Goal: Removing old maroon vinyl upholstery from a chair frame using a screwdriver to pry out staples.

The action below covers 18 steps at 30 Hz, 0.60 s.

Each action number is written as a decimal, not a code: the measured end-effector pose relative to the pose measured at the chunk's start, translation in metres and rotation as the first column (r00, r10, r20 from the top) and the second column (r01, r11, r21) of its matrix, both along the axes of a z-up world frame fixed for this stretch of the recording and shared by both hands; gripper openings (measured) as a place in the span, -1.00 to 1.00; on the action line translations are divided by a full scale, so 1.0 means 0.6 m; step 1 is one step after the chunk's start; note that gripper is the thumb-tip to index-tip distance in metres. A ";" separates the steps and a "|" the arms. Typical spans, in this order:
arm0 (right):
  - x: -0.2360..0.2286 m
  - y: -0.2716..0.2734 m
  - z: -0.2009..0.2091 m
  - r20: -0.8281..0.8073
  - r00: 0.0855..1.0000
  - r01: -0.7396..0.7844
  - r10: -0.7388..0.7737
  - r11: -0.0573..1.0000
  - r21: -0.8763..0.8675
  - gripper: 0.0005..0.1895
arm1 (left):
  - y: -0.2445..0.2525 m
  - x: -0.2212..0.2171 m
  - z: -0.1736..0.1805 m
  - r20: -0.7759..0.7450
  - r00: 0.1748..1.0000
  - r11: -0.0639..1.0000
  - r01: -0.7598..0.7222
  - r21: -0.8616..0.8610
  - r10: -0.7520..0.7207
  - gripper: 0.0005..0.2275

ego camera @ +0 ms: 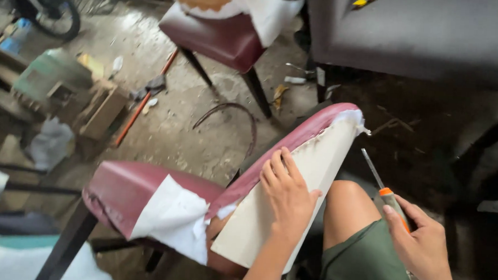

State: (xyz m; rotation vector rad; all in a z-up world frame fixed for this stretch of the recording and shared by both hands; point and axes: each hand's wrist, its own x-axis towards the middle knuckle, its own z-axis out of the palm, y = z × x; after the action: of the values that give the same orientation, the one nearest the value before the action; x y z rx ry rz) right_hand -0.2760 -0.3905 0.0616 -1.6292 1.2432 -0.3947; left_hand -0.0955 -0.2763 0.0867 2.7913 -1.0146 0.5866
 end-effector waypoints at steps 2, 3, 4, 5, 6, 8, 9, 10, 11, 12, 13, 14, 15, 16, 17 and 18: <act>0.002 0.000 0.012 0.014 1.000 0.010 -0.011 0.998 0.057 -0.64 | -0.002 -0.009 0.005 0.068 0.997 0.998 -0.033 -0.057 0.037 -0.04; 0.004 0.000 0.014 0.016 1.000 -0.002 0.001 0.999 0.051 -0.64 | -0.002 -0.010 0.000 0.069 0.996 0.997 -0.045 -0.064 0.049 -0.04; 0.005 0.000 0.016 0.036 0.999 -0.012 0.011 0.999 0.030 -0.64 | -0.003 -0.010 -0.004 0.059 0.998 0.993 -0.003 -0.115 0.009 -0.15; 0.005 0.001 0.018 0.056 0.998 -0.019 0.018 1.000 0.012 -0.64 | -0.003 -0.010 -0.007 0.051 0.998 0.986 0.042 -0.163 -0.034 -0.24; 0.004 0.000 0.016 0.056 0.998 -0.028 0.027 1.000 0.009 -0.64 | 0.002 -0.017 0.001 0.051 0.998 0.986 0.034 -0.166 -0.026 -0.24; 0.009 -0.006 0.010 0.135 0.984 -0.096 0.118 0.982 -0.163 -0.62 | 0.004 -0.025 0.016 0.155 0.987 0.991 0.062 -0.116 -0.044 -0.66; 0.010 -0.007 0.019 0.134 0.983 -0.099 0.122 0.981 -0.165 -0.62 | 0.008 -0.030 0.014 0.154 0.987 0.991 0.059 -0.118 -0.040 -0.66; 0.013 -0.008 0.027 0.154 0.968 -0.150 0.197 0.950 -0.276 -0.62 | 0.013 -0.034 0.012 0.107 0.992 0.992 0.072 -0.099 -0.061 -0.69; 0.016 -0.008 0.035 0.166 0.947 -0.196 0.275 0.904 -0.381 -0.62 | 0.019 -0.037 0.010 0.059 0.995 0.994 0.084 -0.077 -0.080 -0.73; 0.022 -0.006 0.045 0.165 0.946 -0.201 0.280 0.903 -0.380 -0.62 | 0.023 -0.025 0.024 0.058 0.996 0.994 0.079 -0.076 -0.074 -0.73; 0.027 -0.005 0.057 0.149 0.931 -0.243 0.334 0.869 -0.432 -0.62 | 0.028 -0.017 0.038 -0.168 0.986 0.996 -0.006 0.086 0.021 -0.61; 0.033 -0.004 0.069 0.131 0.913 -0.282 0.387 0.830 -0.482 -0.62 | 0.033 -0.008 0.052 -0.370 0.917 0.965 -0.052 0.256 0.147 -0.39; 0.033 -0.006 0.064 0.131 0.907 -0.297 0.400 0.828 -0.477 -0.62 | 0.055 -0.005 0.051 -0.372 0.914 0.963 -0.066 0.261 0.163 -0.39; 0.034 -0.008 0.060 0.137 0.898 -0.313 0.419 0.826 -0.469 -0.64 | 0.077 -0.002 0.049 -0.323 0.931 0.970 -0.100 0.220 0.169 -0.38; 0.033 -0.007 0.055 0.145 0.891 -0.326 0.431 0.828 -0.457 -0.65 | 0.101 0.000 0.048 -0.273 0.946 0.975 -0.126 0.182 0.174 -0.34; 0.041 -0.003 0.056 0.146 0.887 -0.336 0.439 0.828 -0.449 -0.65 | 0.105 -0.013 0.039 -0.275 0.943 0.972 -0.135 0.191 0.186 -0.34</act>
State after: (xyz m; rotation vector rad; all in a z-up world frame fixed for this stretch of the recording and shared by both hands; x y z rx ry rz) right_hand -0.2511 -0.3923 0.0955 -2.0711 0.6349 -0.6053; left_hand -0.1035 -0.2134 0.1102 3.0096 -0.8157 0.0964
